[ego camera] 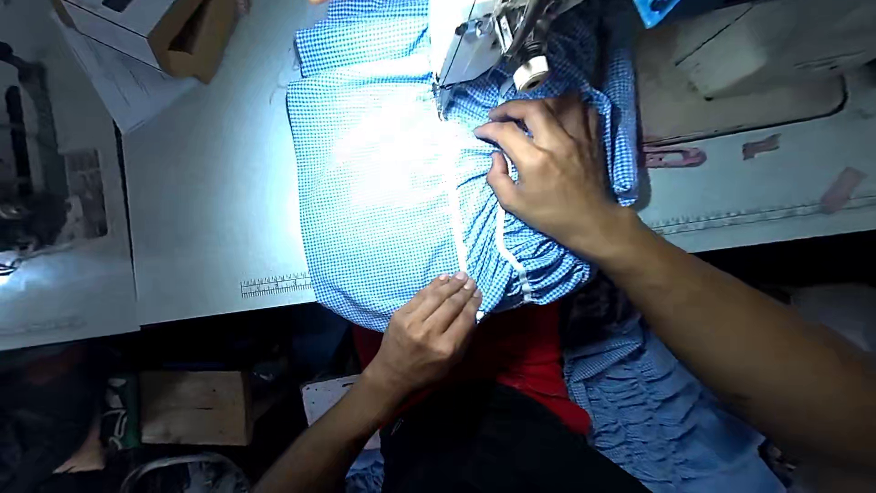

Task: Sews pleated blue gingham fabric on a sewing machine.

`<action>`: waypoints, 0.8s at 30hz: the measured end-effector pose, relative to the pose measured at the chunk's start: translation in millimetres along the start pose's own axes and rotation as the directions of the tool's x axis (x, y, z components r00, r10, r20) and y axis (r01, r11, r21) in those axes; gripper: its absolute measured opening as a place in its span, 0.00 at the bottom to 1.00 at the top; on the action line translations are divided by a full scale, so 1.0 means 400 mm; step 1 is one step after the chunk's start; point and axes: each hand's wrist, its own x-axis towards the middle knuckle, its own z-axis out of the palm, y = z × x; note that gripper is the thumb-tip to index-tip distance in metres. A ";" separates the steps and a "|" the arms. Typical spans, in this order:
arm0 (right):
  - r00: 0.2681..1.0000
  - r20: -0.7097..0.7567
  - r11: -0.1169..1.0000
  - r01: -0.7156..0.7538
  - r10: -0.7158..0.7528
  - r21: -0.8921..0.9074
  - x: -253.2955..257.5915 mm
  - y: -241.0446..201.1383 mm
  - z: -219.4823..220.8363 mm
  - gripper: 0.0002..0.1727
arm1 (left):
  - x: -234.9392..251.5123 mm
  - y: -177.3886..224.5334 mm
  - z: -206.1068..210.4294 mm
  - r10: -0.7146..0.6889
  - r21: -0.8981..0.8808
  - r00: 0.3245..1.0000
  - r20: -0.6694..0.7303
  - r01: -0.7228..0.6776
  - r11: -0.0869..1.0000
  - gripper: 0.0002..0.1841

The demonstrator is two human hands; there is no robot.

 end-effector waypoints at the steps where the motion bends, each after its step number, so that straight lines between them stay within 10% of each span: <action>1: 0.999 -0.018 0.999 0.034 -0.033 0.018 -0.001 -0.003 -0.002 0.19 | 0.001 -0.001 0.003 -0.005 0.012 1.000 -0.004 0.005 1.000 0.11; 24: 0.993 0.062 0.993 0.106 -0.102 -0.055 -0.038 -0.017 -0.036 0.22 | 0.079 -0.073 -0.001 -0.011 0.026 1.000 0.000 0.011 1.000 0.12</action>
